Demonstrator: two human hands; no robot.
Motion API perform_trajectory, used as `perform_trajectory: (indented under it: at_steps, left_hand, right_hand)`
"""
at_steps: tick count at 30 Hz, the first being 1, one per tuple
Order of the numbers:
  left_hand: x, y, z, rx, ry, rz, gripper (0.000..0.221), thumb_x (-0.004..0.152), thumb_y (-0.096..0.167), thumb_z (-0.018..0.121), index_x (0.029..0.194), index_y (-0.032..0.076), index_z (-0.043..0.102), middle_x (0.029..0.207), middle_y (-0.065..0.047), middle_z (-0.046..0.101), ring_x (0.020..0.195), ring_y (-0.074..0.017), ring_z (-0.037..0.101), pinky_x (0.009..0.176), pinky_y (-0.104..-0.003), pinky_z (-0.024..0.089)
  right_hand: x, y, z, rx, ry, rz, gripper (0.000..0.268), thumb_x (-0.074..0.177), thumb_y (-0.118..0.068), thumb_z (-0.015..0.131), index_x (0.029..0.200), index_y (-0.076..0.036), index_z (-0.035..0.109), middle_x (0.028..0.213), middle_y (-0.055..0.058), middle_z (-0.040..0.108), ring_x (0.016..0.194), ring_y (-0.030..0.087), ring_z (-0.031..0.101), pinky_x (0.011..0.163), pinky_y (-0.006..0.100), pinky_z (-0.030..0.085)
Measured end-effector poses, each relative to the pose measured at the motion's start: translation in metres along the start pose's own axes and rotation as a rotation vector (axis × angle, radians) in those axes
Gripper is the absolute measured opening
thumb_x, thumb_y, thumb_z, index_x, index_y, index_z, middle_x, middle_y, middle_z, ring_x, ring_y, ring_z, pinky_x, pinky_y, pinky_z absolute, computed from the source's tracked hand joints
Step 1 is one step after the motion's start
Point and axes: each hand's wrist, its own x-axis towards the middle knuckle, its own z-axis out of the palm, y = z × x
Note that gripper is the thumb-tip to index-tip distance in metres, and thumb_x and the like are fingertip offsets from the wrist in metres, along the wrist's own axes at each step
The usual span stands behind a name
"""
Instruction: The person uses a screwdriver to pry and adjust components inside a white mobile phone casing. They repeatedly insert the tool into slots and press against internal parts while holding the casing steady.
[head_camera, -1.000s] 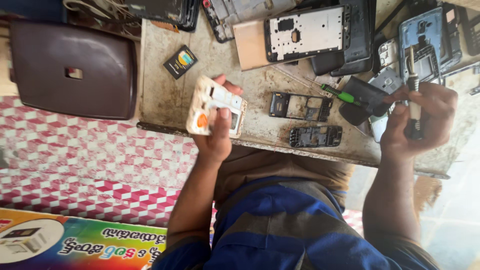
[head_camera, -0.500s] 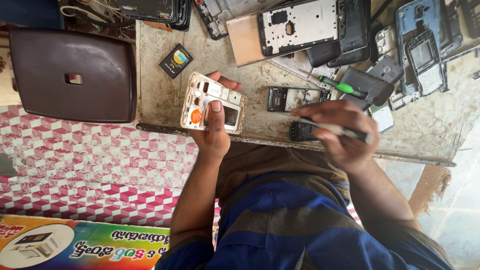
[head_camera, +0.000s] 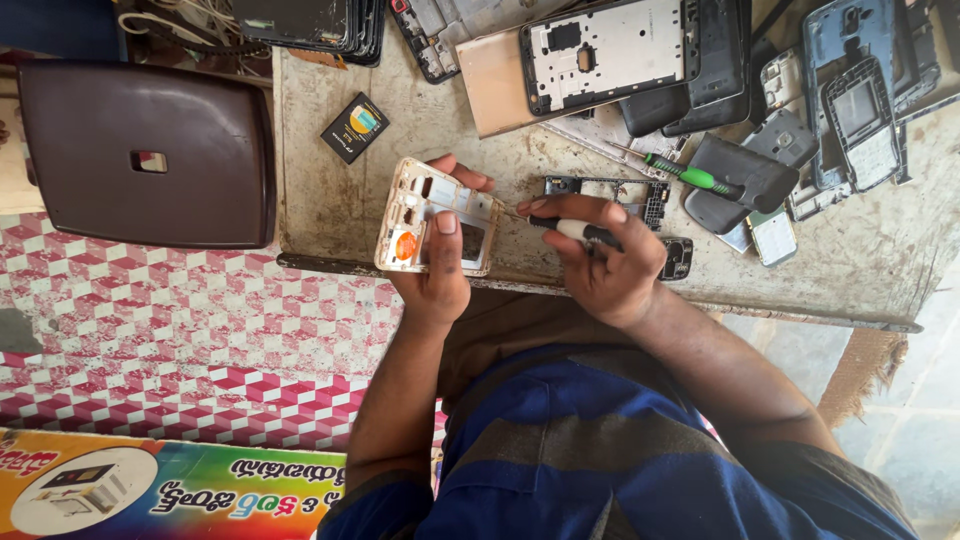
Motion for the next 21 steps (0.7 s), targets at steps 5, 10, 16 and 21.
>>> perform_trajectory:
  at_steps: [5,10,16,21]
  left_hand:
    - [0.002,0.003,0.002,0.041,-0.027,0.052,0.041,0.115,0.016,0.051,0.149,-0.006,0.047,0.121,-0.017,0.066,0.113,-0.0235,0.066,0.106,-0.039,0.054]
    - [0.004,0.006,0.0,0.086,-0.047,0.087,0.039,0.114,0.016,0.053,0.147,-0.006,0.05,0.119,-0.017,0.067,0.111,-0.0233,0.067,0.104,-0.039,0.055]
    - [0.007,0.008,0.002,0.083,-0.062,0.076,0.04,0.115,0.018,0.054,0.147,-0.006,0.049,0.12,-0.017,0.066,0.111,-0.0234,0.067,0.104,-0.038,0.055]
    - [0.01,0.02,0.004,0.189,-0.084,0.04,0.051,0.111,0.034,0.057,0.146,-0.003,0.052,0.117,-0.015,0.068,0.106,-0.0191,0.067,0.098,-0.033,0.054]
  right_hand:
    - [0.001,0.005,0.003,-0.07,0.0,-0.035,0.076,0.104,0.009,0.056,0.156,-0.019,0.008,0.117,0.029,0.066,0.108,0.037,0.075,0.091,0.043,0.065]
    - [0.002,0.005,0.0,-0.05,-0.032,-0.014,0.078,0.104,0.01,0.058,0.159,-0.02,0.01,0.119,0.028,0.066,0.109,0.037,0.075,0.093,0.043,0.065]
    - [0.013,0.003,0.001,-0.095,-0.077,-0.112,0.083,0.1,0.009,0.072,0.155,-0.022,0.018,0.12,0.021,0.066,0.109,0.036,0.074,0.087,0.042,0.066]
    - [0.033,-0.009,-0.01,-0.135,-0.211,-0.084,0.074,0.097,0.009,0.076,0.147,-0.018,0.028,0.12,0.02,0.066,0.102,0.034,0.075,0.077,0.037,0.064]
